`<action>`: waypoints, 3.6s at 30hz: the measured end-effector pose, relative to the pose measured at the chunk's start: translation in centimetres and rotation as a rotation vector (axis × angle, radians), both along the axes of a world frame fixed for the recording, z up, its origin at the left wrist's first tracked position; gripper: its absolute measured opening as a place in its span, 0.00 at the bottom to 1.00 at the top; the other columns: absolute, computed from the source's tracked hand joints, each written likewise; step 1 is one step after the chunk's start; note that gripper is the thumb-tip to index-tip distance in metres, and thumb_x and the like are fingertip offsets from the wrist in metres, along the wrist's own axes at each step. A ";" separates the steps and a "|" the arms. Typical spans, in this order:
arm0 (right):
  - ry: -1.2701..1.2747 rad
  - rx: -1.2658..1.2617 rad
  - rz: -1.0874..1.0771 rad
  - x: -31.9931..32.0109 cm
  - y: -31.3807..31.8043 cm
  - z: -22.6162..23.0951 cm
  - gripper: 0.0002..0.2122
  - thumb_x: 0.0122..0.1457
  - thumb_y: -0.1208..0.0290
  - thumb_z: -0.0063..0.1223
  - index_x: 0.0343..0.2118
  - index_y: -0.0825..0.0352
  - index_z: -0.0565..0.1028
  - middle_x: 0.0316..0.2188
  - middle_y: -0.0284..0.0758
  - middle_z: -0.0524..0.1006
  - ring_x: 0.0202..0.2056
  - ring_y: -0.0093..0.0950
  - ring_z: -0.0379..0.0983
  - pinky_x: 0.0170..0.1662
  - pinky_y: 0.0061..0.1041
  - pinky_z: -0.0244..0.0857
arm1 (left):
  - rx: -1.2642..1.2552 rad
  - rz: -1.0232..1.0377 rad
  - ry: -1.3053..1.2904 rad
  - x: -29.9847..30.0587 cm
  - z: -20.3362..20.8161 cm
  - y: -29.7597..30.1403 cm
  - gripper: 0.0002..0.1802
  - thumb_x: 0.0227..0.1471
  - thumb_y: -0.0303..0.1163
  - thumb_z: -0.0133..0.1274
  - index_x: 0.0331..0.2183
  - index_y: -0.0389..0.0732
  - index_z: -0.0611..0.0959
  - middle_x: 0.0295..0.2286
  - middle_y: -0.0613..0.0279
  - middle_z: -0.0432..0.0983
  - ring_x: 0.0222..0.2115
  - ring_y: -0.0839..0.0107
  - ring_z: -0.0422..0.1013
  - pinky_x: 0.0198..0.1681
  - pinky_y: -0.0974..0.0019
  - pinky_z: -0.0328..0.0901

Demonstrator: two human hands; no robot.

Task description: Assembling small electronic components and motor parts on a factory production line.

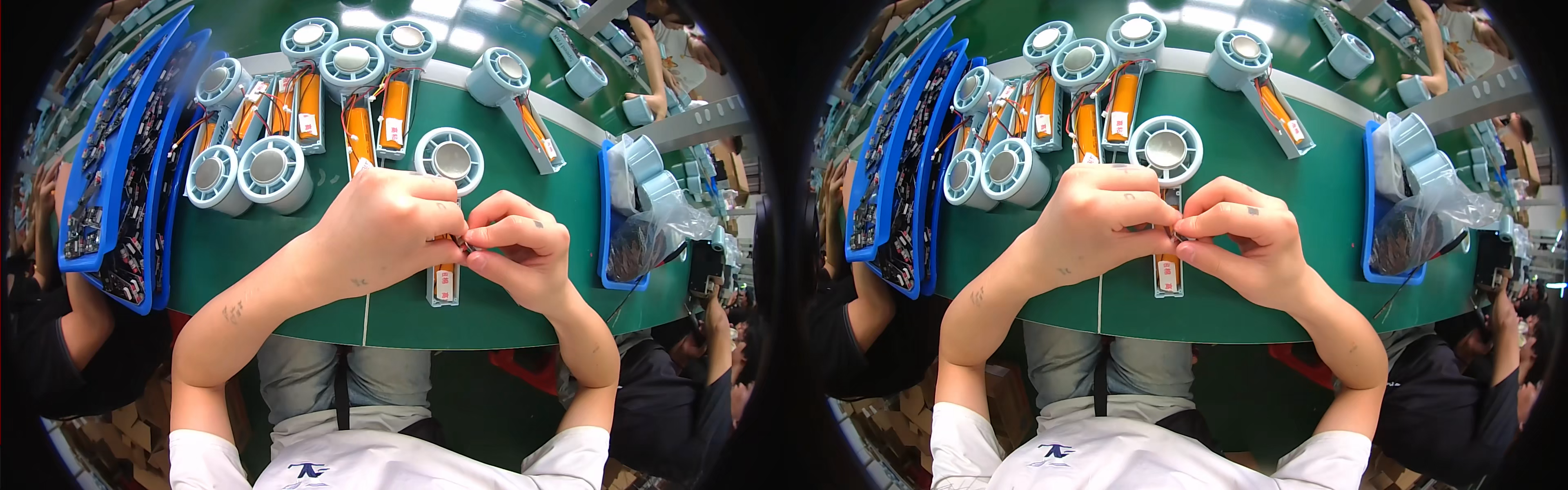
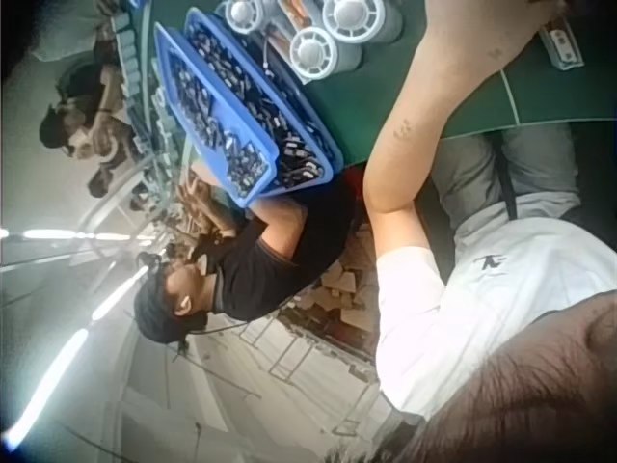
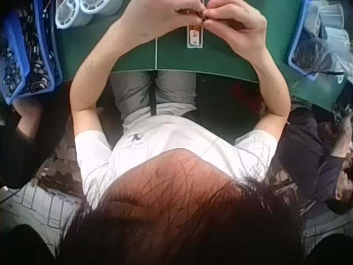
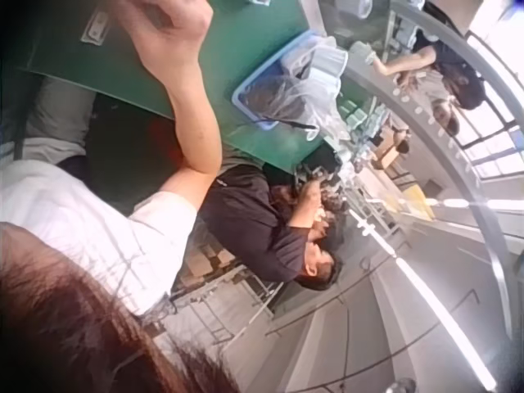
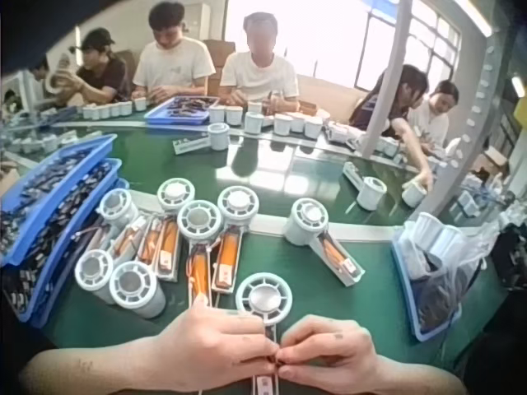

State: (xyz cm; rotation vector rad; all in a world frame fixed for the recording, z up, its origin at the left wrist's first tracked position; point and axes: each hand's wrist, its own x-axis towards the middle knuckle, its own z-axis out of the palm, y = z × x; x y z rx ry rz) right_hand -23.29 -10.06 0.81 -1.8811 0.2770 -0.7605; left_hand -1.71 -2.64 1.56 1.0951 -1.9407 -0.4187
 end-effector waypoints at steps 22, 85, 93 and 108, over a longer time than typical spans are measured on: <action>-0.075 0.324 -0.029 0.3 -0.3 -0.3 0.08 0.55 0.84 0.62 0.39 0.74 0.79 0.38 0.36 0.76 0.36 0.20 0.75 0.39 0.20 0.74 | -0.240 0.305 -0.182 -1.3 -0.4 1.5 0.21 0.39 0.28 0.70 0.38 0.37 0.80 0.27 0.59 0.75 0.27 0.62 0.75 0.28 0.63 0.72; 0.021 -0.478 -0.231 0.3 -0.1 0.2 0.13 0.46 0.81 0.69 0.37 0.66 0.81 0.36 0.37 0.80 0.34 0.32 0.79 0.34 0.26 0.75 | -0.213 0.248 -0.446 -0.7 0.0 2.5 0.17 0.41 0.24 0.60 0.39 0.36 0.83 0.28 0.63 0.73 0.24 0.66 0.74 0.25 0.64 0.69; 0.027 -0.497 -0.201 0.1 0.1 0.5 0.14 0.46 0.82 0.67 0.37 0.66 0.79 0.38 0.37 0.79 0.34 0.34 0.78 0.36 0.28 0.75 | -0.139 0.207 -0.492 -0.6 0.5 2.6 0.21 0.41 0.25 0.58 0.42 0.37 0.82 0.29 0.63 0.73 0.24 0.65 0.75 0.26 0.63 0.69; 0.075 -0.033 -0.310 0.6 2.3 0.7 0.10 0.49 0.84 0.66 0.36 0.72 0.80 0.39 0.37 0.80 0.36 0.26 0.80 0.40 0.21 0.76 | -0.045 0.144 -0.311 -0.2 -0.8 2.6 0.18 0.46 0.26 0.56 0.42 0.37 0.81 0.28 0.58 0.73 0.27 0.58 0.76 0.28 0.59 0.70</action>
